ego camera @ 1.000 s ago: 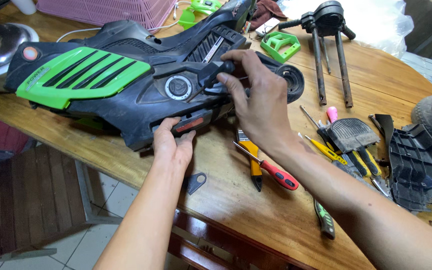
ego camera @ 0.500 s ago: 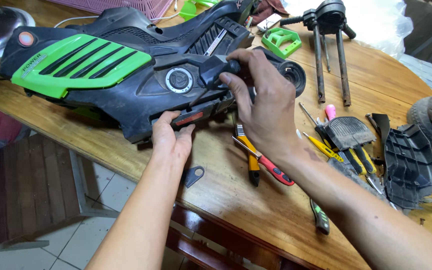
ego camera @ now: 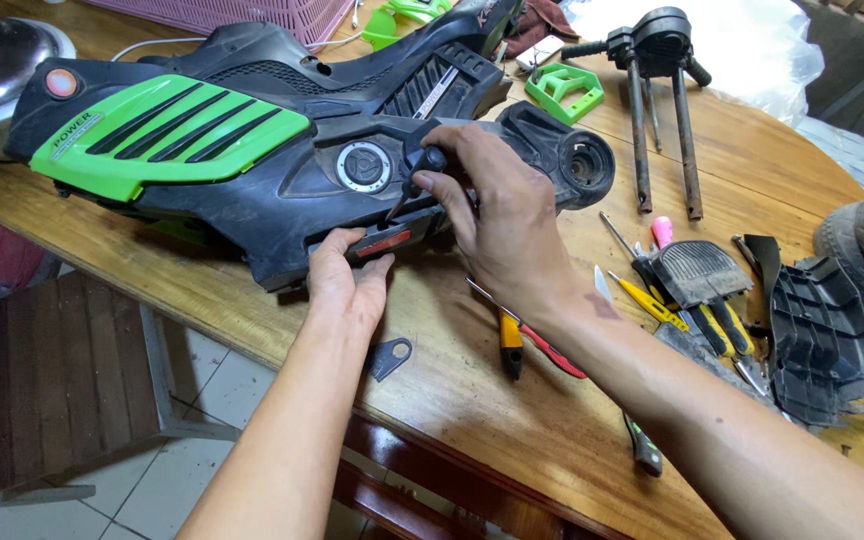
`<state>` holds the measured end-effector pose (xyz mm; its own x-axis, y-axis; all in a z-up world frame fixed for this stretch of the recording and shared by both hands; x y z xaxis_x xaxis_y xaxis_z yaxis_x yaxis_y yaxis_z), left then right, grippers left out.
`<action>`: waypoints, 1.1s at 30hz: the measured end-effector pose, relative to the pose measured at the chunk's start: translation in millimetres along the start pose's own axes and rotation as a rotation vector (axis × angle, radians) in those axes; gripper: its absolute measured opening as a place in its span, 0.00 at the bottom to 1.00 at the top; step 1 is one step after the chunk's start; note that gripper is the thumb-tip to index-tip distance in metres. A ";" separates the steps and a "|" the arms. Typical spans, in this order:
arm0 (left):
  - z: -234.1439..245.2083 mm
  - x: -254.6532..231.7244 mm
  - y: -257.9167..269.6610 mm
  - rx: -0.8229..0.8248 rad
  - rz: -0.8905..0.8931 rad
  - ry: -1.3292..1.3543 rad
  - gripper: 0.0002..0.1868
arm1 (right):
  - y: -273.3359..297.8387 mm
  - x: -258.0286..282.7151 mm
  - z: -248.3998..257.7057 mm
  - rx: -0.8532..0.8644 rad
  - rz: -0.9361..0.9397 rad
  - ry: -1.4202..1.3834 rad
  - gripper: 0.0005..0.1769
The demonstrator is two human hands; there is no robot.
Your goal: The person cleans a black motorcycle body panel with a brush, then attaches a green and black side cover to it. They use a screwdriver and a wrench to fasten screws and tighten bolts on the assembly.
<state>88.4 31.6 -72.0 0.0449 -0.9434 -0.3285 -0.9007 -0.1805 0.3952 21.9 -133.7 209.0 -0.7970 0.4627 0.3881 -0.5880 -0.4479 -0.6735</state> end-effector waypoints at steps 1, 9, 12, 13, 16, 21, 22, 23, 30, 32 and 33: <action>1.4 0.2 -1.3 0.000 0.001 -0.014 0.24 | -1.1 1.9 -0.6 -0.001 0.013 0.001 0.13; 7.1 3.1 -7.6 -0.045 0.000 0.025 0.27 | -0.9 8.1 -8.6 0.062 -0.007 0.030 0.13; 4.2 1.8 -2.5 -0.043 -0.011 0.001 0.26 | -1.1 9.9 -14.8 0.077 0.023 0.038 0.14; 2.5 0.2 -0.7 -0.039 -0.021 -0.004 0.26 | -1.2 10.2 -17.3 0.091 0.032 0.036 0.14; 0.7 0.5 2.9 -0.053 -0.016 0.047 0.25 | -0.4 11.5 -26.5 0.147 0.068 0.036 0.14; -3.7 -0.1 3.6 0.004 -0.029 0.042 0.25 | 2.3 10.4 -40.9 0.242 0.109 0.048 0.18; -5.4 -1.2 2.8 0.020 -0.037 0.039 0.24 | 1.0 9.4 -42.1 0.232 0.106 0.047 0.17; -3.7 -0.6 2.7 0.009 -0.032 0.052 0.24 | 0.2 8.6 -43.7 0.226 0.103 0.045 0.17; -1.4 0.3 2.9 -0.016 -0.025 0.039 0.24 | 1.7 2.2 -43.0 0.191 0.055 0.017 0.16; -0.5 0.9 2.9 -0.016 -0.023 0.040 0.24 | 2.9 0.0 -41.6 0.181 0.030 -0.001 0.15; -1.6 0.7 2.3 -0.005 -0.024 0.038 0.24 | 2.7 -1.0 -40.8 0.175 0.019 -0.010 0.15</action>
<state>87.1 30.1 -70.0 0.0825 -0.9487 -0.3053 -0.8970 -0.2042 0.3920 26.8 -104.1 181.1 -0.8093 0.4456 0.3827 -0.5868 -0.5834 -0.5616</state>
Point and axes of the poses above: each hand's wrist, its own y-axis away from the middle knuckle, its own z-axis out of the back of the hand, x = y × z, the point moved 9 cm from there along -y, towards the middle knuckle, and after that the axes turned 8 degrees about x, right-handed, at the moved point
